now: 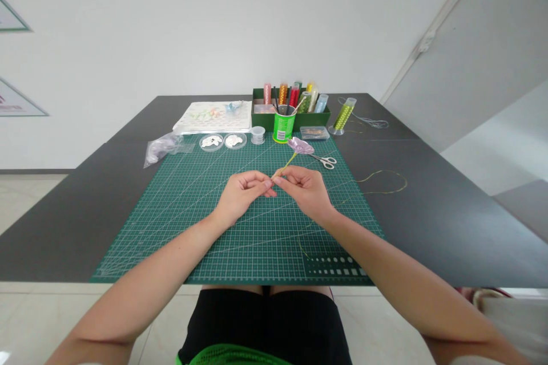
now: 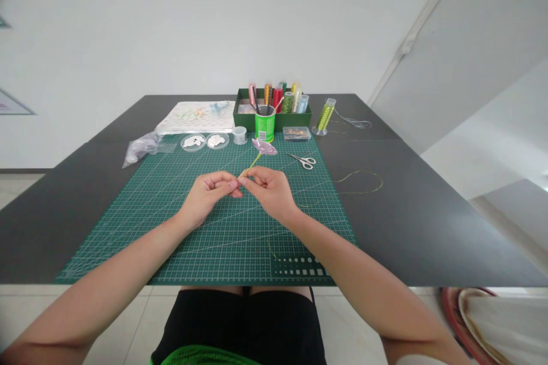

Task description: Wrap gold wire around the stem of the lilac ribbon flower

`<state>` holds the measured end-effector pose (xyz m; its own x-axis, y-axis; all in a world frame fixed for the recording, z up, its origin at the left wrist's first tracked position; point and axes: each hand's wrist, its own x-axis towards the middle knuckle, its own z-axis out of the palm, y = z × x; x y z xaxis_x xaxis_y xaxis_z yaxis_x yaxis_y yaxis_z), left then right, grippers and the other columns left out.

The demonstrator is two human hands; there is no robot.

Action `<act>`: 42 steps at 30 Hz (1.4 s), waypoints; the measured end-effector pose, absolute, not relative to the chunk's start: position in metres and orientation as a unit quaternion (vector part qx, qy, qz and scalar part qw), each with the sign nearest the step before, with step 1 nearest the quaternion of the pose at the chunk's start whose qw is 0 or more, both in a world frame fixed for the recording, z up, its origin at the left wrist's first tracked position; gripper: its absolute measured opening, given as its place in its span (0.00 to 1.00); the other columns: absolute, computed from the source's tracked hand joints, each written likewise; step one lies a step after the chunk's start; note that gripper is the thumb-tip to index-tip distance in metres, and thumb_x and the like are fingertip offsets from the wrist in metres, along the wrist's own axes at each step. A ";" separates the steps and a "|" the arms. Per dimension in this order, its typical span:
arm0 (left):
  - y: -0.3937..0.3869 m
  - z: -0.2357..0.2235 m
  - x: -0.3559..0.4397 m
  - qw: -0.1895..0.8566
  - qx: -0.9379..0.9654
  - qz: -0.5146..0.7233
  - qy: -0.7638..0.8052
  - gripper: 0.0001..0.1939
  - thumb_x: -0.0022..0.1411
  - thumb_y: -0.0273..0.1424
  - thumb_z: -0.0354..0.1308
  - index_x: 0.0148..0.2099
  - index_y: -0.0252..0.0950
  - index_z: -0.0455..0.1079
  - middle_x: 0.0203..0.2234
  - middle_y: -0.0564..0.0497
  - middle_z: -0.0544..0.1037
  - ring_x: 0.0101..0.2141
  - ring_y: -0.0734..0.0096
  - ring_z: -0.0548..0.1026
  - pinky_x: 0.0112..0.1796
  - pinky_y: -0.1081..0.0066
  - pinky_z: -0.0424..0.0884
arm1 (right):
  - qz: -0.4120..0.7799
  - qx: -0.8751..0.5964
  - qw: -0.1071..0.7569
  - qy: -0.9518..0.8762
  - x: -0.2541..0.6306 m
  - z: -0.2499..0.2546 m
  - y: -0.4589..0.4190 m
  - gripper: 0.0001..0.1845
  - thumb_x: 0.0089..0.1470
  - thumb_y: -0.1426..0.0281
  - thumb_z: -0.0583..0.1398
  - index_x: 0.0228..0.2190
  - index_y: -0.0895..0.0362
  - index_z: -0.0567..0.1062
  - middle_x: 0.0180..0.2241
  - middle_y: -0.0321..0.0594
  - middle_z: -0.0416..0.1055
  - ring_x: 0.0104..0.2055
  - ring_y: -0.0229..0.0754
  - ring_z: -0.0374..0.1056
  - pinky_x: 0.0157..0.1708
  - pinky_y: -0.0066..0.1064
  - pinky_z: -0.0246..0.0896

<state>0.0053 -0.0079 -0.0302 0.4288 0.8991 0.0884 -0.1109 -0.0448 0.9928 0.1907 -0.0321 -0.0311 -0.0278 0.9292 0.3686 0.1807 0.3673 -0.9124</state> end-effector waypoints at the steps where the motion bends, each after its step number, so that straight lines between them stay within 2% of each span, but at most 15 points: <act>1: -0.008 -0.030 0.006 0.604 0.592 0.417 0.333 0.15 0.57 0.43 0.74 0.34 0.36 0.80 0.26 0.49 0.85 0.29 0.66 0.83 0.39 0.67 0.79 | 0.343 -0.445 0.538 -0.628 0.190 -0.031 -0.032 0.09 0.56 0.62 0.67 0.28 0.53 0.82 0.17 0.25 0.47 0.21 0.34 0.45 0.26 0.32 0.48; 6: -0.009 -0.032 0.007 0.605 0.591 0.414 0.336 0.16 0.56 0.43 0.75 0.34 0.36 0.79 0.26 0.48 0.85 0.30 0.65 0.83 0.40 0.66 0.79 | 0.315 -0.462 0.533 -0.635 0.190 -0.031 -0.032 0.09 0.56 0.63 0.65 0.28 0.53 0.83 0.17 0.26 0.47 0.22 0.34 0.46 0.27 0.32 0.49; 13: -0.010 -0.032 0.008 0.614 0.588 0.409 0.332 0.16 0.60 0.44 0.71 0.36 0.35 0.79 0.27 0.47 0.86 0.33 0.63 0.84 0.41 0.66 0.78 | 0.350 -0.436 0.532 -0.636 0.193 -0.035 -0.026 0.10 0.55 0.62 0.66 0.29 0.55 0.83 0.17 0.24 0.46 0.21 0.33 0.43 0.26 0.31 0.46; 25: -0.008 -0.032 0.007 0.616 0.581 0.414 0.334 0.13 0.57 0.40 0.72 0.35 0.35 0.78 0.26 0.50 0.85 0.30 0.68 0.83 0.38 0.69 0.77 | 0.368 -0.422 0.535 -0.633 0.194 -0.034 -0.027 0.10 0.55 0.63 0.67 0.30 0.57 0.83 0.17 0.23 0.46 0.21 0.31 0.41 0.24 0.29 0.42; 29: -0.009 -0.032 0.008 0.587 0.598 0.433 0.331 0.12 0.58 0.39 0.71 0.33 0.36 0.77 0.23 0.52 0.84 0.28 0.70 0.82 0.37 0.70 0.78 | 0.382 -0.409 0.535 -0.633 0.194 -0.036 -0.025 0.11 0.55 0.62 0.67 0.31 0.58 0.83 0.17 0.24 0.48 0.20 0.31 0.42 0.23 0.29 0.39; 35: -0.009 -0.031 0.005 0.525 0.634 0.446 0.351 0.12 0.61 0.39 0.67 0.33 0.37 0.74 0.23 0.51 0.84 0.27 0.68 0.83 0.36 0.70 0.77 | 0.346 -0.429 0.510 -0.660 0.195 -0.039 -0.025 0.11 0.58 0.62 0.66 0.31 0.57 0.84 0.17 0.24 0.49 0.21 0.32 0.43 0.24 0.30 0.43; 42: -0.007 -0.026 0.003 0.411 0.690 0.446 0.394 0.10 0.63 0.38 0.61 0.32 0.37 0.72 0.23 0.51 0.84 0.22 0.71 0.78 0.29 0.73 0.69 | 0.234 -0.397 0.468 -0.754 0.203 -0.035 -0.027 0.13 0.64 0.63 0.64 0.33 0.56 0.87 0.19 0.29 0.58 0.23 0.33 0.55 0.27 0.29 0.49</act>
<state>0.0029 -0.0073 -0.0262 0.2912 0.9111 0.2918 0.1773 -0.3511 0.9194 0.2030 -0.0274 -0.0347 -0.2479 0.8176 0.5196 0.3797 0.5755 -0.7244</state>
